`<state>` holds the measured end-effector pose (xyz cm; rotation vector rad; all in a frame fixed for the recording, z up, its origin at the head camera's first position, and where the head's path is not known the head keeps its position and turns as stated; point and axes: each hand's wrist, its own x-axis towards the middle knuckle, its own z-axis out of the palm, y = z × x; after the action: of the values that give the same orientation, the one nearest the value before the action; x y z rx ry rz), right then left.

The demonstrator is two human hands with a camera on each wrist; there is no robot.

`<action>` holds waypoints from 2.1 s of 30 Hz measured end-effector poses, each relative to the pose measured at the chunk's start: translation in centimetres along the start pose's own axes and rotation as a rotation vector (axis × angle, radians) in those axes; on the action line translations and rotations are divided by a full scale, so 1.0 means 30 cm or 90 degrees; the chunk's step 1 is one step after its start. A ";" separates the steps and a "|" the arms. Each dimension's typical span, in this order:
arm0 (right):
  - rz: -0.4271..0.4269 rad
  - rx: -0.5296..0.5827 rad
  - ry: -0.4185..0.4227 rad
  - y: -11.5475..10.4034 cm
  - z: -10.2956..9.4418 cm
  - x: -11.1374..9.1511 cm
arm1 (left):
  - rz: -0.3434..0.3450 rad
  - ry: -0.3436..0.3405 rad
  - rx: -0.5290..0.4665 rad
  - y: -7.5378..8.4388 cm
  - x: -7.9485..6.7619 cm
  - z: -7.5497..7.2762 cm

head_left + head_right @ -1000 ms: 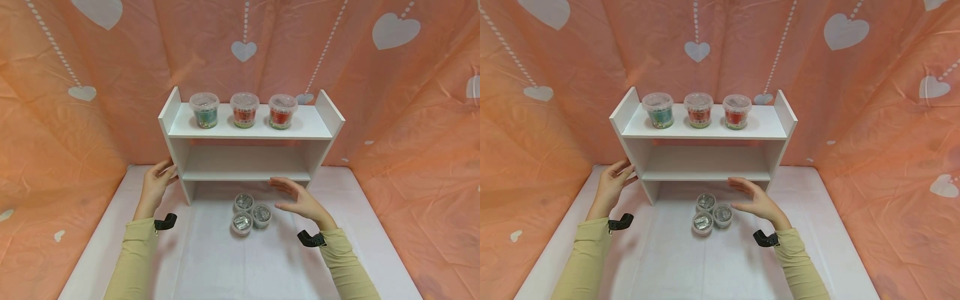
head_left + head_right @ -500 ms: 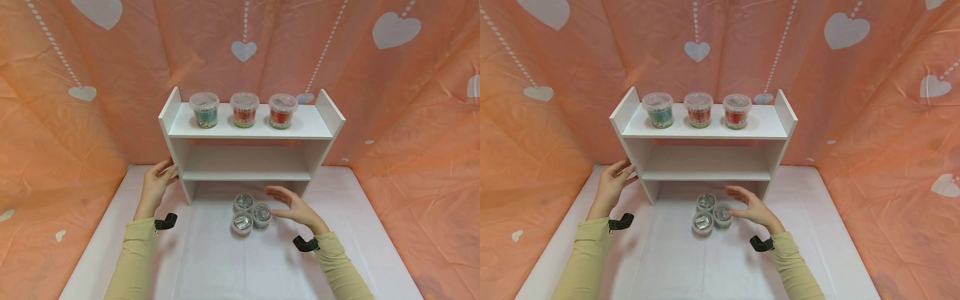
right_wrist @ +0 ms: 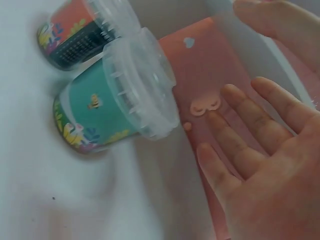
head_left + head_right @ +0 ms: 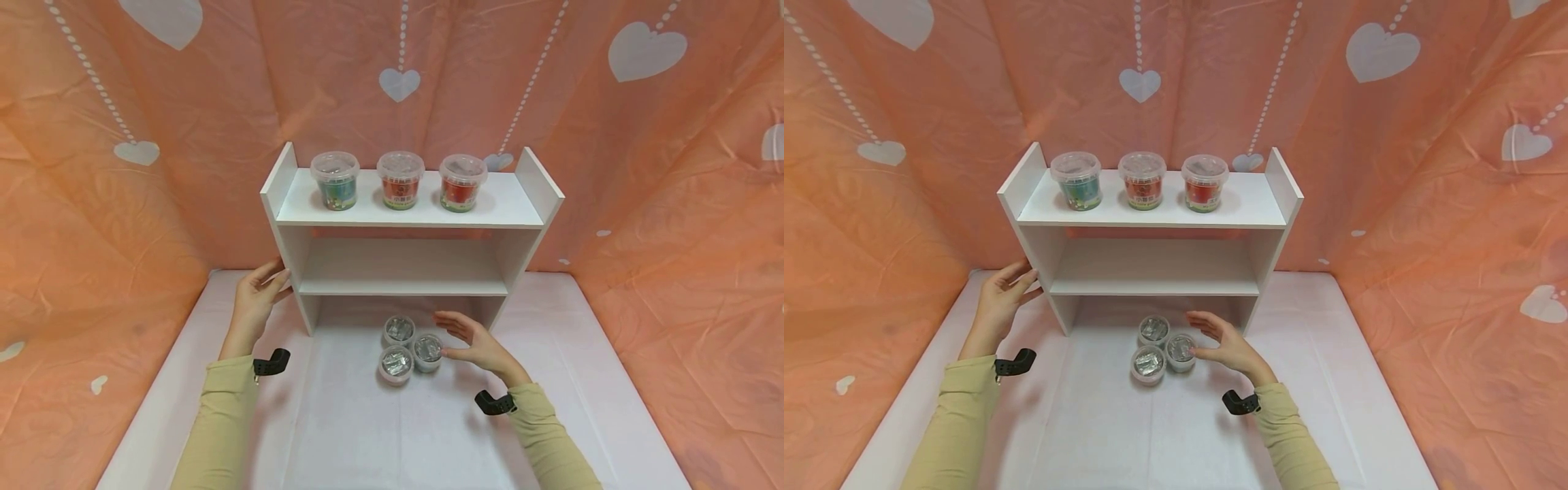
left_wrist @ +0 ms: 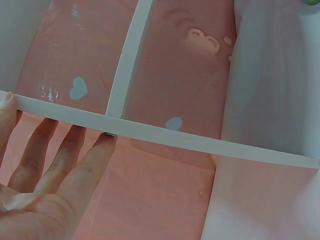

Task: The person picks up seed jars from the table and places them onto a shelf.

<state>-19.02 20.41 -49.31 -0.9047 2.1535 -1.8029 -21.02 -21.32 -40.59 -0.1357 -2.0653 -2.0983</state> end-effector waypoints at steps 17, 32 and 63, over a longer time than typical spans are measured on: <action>0.021 0.060 -0.007 0.058 0.024 -0.007 | 0.008 -0.007 -0.013 -0.001 -0.001 -0.004; 0.045 0.059 -0.022 0.102 0.033 -0.011 | 0.003 -0.003 -0.008 0.001 0.000 -0.002; 0.065 0.085 -0.025 0.155 0.067 -0.013 | -0.005 0.000 0.002 0.002 -0.004 0.001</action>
<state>-19.21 19.31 -54.27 -0.7784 1.9899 -1.8386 -20.88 -21.29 -40.55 -0.1261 -2.0720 -2.1003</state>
